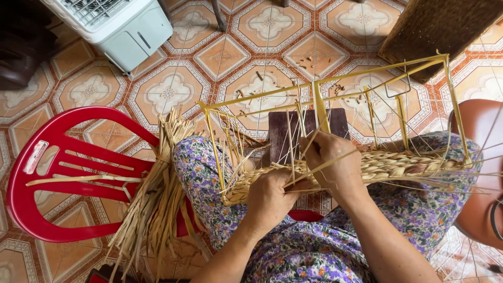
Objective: Weaving dried plant fibers onto a metal frame to create a basket.
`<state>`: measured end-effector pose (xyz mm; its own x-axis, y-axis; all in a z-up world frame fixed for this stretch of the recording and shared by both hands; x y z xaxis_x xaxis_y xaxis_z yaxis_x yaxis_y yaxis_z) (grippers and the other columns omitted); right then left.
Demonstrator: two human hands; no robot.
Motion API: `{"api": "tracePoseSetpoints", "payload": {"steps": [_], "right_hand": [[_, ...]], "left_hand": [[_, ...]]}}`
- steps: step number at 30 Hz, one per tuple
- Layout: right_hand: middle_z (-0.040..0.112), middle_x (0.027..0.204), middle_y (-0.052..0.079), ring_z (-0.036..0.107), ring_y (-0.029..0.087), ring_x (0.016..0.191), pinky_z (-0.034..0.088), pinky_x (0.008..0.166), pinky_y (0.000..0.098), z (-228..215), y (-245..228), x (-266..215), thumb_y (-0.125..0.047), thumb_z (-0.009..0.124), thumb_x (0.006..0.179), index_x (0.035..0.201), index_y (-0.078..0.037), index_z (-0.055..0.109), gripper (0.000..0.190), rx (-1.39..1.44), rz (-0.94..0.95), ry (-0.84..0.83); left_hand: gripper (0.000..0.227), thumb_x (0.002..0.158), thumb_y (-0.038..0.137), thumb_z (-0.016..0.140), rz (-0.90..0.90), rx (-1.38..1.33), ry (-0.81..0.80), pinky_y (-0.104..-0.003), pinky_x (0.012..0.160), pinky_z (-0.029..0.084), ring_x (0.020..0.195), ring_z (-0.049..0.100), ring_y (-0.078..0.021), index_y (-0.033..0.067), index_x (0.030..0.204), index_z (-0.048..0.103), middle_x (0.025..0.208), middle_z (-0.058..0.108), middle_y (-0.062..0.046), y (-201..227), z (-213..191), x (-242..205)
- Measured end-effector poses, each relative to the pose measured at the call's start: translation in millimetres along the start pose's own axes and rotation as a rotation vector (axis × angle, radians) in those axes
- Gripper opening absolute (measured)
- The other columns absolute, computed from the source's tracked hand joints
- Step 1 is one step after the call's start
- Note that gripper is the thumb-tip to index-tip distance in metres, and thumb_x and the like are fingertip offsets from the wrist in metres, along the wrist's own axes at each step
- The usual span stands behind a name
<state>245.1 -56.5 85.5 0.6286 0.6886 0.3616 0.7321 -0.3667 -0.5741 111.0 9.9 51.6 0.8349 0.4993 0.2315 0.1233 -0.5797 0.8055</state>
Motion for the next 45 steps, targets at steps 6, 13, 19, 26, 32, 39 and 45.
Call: {"api": "tracePoseSetpoints", "payload": {"steps": [6,13,19,26,32,39,45], "right_hand": [[0.069,0.065,0.013,0.068,0.028,0.055,0.052,0.053,0.0437,-0.6,1.0,0.0,-0.029,0.068,0.095,0.080,-0.006,0.073,0.028,-0.105,0.127,-0.061],[0.073,0.087,0.010,0.071,0.016,0.072,0.056,0.060,0.0304,-34.3,15.1,-41.0,-0.017,0.067,0.101,0.112,-0.003,0.068,0.017,0.356,-0.030,0.200],[0.071,0.072,0.010,0.065,0.017,0.055,0.052,0.048,0.0323,-25.3,31.5,-47.8,-0.017,0.070,0.095,0.097,-0.003,0.069,0.014,0.042,0.131,-0.020],[0.073,0.075,0.012,0.068,0.025,0.059,0.052,0.052,0.0397,2.9,21.9,-14.9,-0.025,0.070,0.097,0.093,-0.007,0.075,0.019,-0.093,-0.055,0.037],[0.072,0.071,0.010,0.069,0.020,0.054,0.053,0.048,0.0365,1.5,27.3,-23.8,-0.024,0.063,0.099,0.095,-0.006,0.074,0.022,-0.031,-0.021,-0.022],[0.058,0.073,-0.001,0.051,0.012,0.062,0.042,0.054,0.0268,5.0,40.3,-67.4,-0.022,0.063,0.103,0.079,-0.008,0.062,0.028,0.645,-0.078,0.094],[0.058,0.076,-0.001,0.055,0.011,0.071,0.045,0.063,0.0271,1.9,25.9,-75.0,-0.027,0.066,0.099,0.083,-0.007,0.067,0.026,0.546,-0.217,0.049]], "left_hand": [[0.017,0.085,0.028,0.081,-0.153,0.009,-0.054,-0.032,0.060,0.059,0.067,0.075,-0.0149,0.0136,0.095,0.078,0.080,0.078,-0.002,-5.2,6.6,4.0],[0.016,0.092,0.031,0.071,-0.380,-0.123,-0.173,-0.033,0.042,0.051,0.047,0.059,-0.0141,0.0188,0.103,0.075,0.084,0.077,0.000,-32.8,16.6,-0.2],[0.019,0.098,0.030,0.067,-0.214,-0.281,-0.067,-0.024,0.039,0.048,0.046,0.058,-0.0042,0.0107,0.100,0.071,0.078,0.078,-0.004,-47.0,21.6,-2.9],[0.023,0.092,0.030,0.069,-0.189,-0.222,-0.070,-0.027,0.043,0.052,0.043,0.057,-0.0073,0.0145,0.109,0.070,0.076,0.075,-0.002,-34.8,14.4,-5.3],[0.033,0.080,0.028,0.085,0.331,0.184,0.095,-0.043,0.086,0.056,0.077,0.068,-0.0140,0.0067,0.102,0.071,0.091,0.075,-0.004,-1.8,14.9,-4.7],[0.020,0.084,0.024,0.086,0.343,0.257,0.026,-0.047,0.108,0.045,0.096,0.067,-0.0120,0.0178,0.098,0.074,0.100,0.076,0.006,4.3,25.3,-8.0],[0.023,0.081,0.030,0.086,0.398,0.226,-0.002,-0.057,0.116,0.038,0.100,0.068,-0.0118,0.0190,0.098,0.074,0.100,0.075,0.007,7.1,21.0,-10.3]]}}
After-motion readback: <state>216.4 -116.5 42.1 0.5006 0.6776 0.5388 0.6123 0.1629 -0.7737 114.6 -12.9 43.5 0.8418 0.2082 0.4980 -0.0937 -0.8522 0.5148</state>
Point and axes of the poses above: each hand's wrist, its own x-axis towards the middle knuckle, its own z-axis out of the palm, y = z × x, the point moved 6 cm from there along x, towards the middle knuckle
